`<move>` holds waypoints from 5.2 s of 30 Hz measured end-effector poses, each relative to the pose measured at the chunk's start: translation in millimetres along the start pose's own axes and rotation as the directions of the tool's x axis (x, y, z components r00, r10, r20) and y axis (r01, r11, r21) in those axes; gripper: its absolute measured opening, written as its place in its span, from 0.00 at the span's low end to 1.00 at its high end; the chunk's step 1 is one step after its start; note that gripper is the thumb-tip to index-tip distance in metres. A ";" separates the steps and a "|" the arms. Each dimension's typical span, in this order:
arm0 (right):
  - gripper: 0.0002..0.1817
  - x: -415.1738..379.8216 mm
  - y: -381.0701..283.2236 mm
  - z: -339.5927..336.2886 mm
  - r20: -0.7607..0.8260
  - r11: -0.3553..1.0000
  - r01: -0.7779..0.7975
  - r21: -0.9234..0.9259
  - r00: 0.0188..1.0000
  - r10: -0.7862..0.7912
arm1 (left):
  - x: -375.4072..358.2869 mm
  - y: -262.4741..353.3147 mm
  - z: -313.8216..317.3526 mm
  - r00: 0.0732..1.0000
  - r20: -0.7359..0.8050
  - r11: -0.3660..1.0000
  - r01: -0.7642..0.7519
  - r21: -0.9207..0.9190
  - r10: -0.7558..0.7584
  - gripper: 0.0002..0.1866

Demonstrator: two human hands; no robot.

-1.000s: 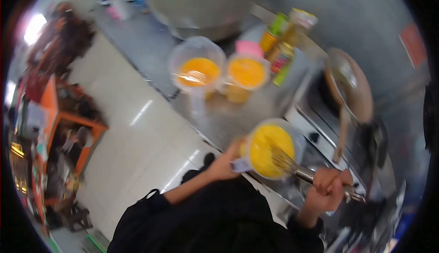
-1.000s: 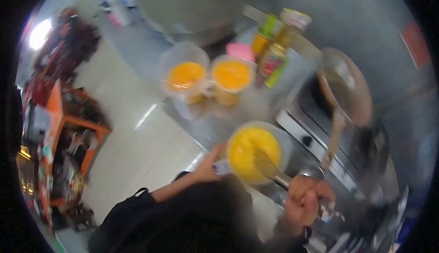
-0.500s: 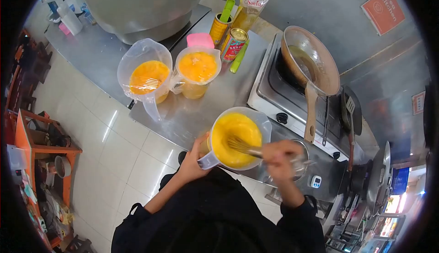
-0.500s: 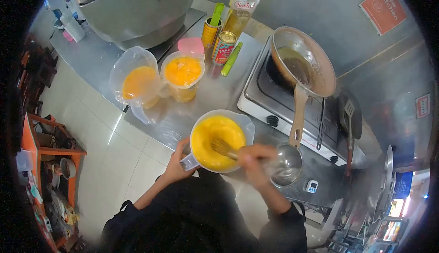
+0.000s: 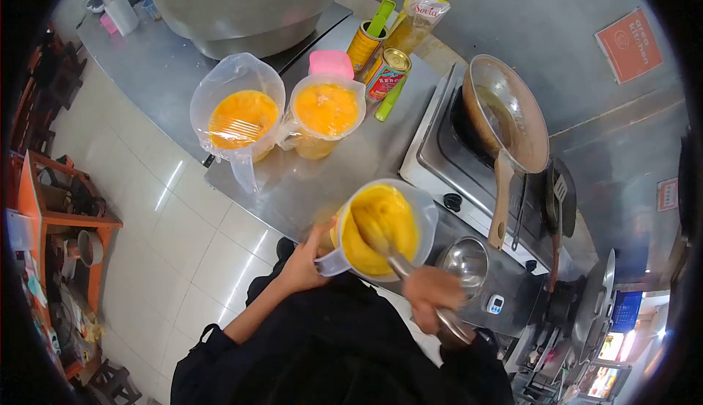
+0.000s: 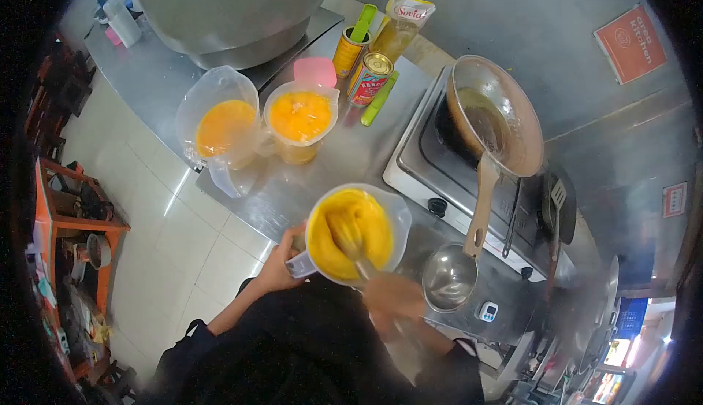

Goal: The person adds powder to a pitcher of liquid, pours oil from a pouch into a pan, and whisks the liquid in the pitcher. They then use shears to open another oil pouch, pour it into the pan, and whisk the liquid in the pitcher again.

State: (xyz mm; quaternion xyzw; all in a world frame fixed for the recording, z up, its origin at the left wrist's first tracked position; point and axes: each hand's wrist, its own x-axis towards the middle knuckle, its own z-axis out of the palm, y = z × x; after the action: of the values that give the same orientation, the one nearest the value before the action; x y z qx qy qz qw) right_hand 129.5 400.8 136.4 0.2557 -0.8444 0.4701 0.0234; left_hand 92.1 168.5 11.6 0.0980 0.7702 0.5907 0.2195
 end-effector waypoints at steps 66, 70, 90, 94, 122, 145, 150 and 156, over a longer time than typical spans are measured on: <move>0.06 14.8 -1.3 8.8 -0.372 0.900 0.254 0.353 0.921 -0.115 | 5.2 -7.0 11.2 0.981 -0.098 0.986 -0.168 0.019 0.170 0.41; 0.08 16.5 -31.7 -6.7 -0.289 0.899 -0.029 0.437 0.942 0.171 | -4.0 -0.2 11.8 0.999 -0.048 0.999 0.013 -0.029 -0.014 0.40; 0.13 25.8 -48.8 -11.3 -0.502 0.888 -0.033 0.460 0.814 0.291 | -0.1 0.2 10.7 0.998 -0.031 0.999 -0.051 -0.017 0.051 0.41; 0.11 23.8 -18.6 9.4 -0.729 0.689 0.545 0.478 0.683 -0.035 | 3.4 -5.6 11.3 0.996 -0.029 0.996 -0.084 -0.035 0.083 0.41; 0.07 20.0 -29.4 -25.0 -0.542 0.627 0.441 0.642 0.840 -0.036 | 1.2 8.6 6.8 0.996 -0.036 0.992 -0.090 -0.083 0.087 0.42; 0.07 23.1 -6.7 17.7 -0.385 0.955 0.290 0.058 0.889 -0.247 | -0.5 9.3 2.3 0.999 0.028 0.999 0.037 0.014 -0.037 0.40; 0.06 25.9 -34.4 -12.3 -0.609 0.838 0.255 0.482 0.785 0.111 | -3.7 2.5 6.7 0.997 -0.027 0.996 -0.079 -0.052 0.078 0.44; 0.12 27.4 -18.5 -0.6 -0.677 0.816 0.295 0.497 0.721 0.151 | -3.7 3.0 2.4 0.999 -0.035 1.000 0.012 -0.022 -0.012 0.46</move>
State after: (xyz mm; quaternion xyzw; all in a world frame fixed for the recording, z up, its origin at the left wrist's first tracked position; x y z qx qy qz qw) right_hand 114.0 382.1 158.9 0.0914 -0.5804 0.7604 0.2766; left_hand 96.2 169.9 14.7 0.0805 0.7680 0.5994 0.2106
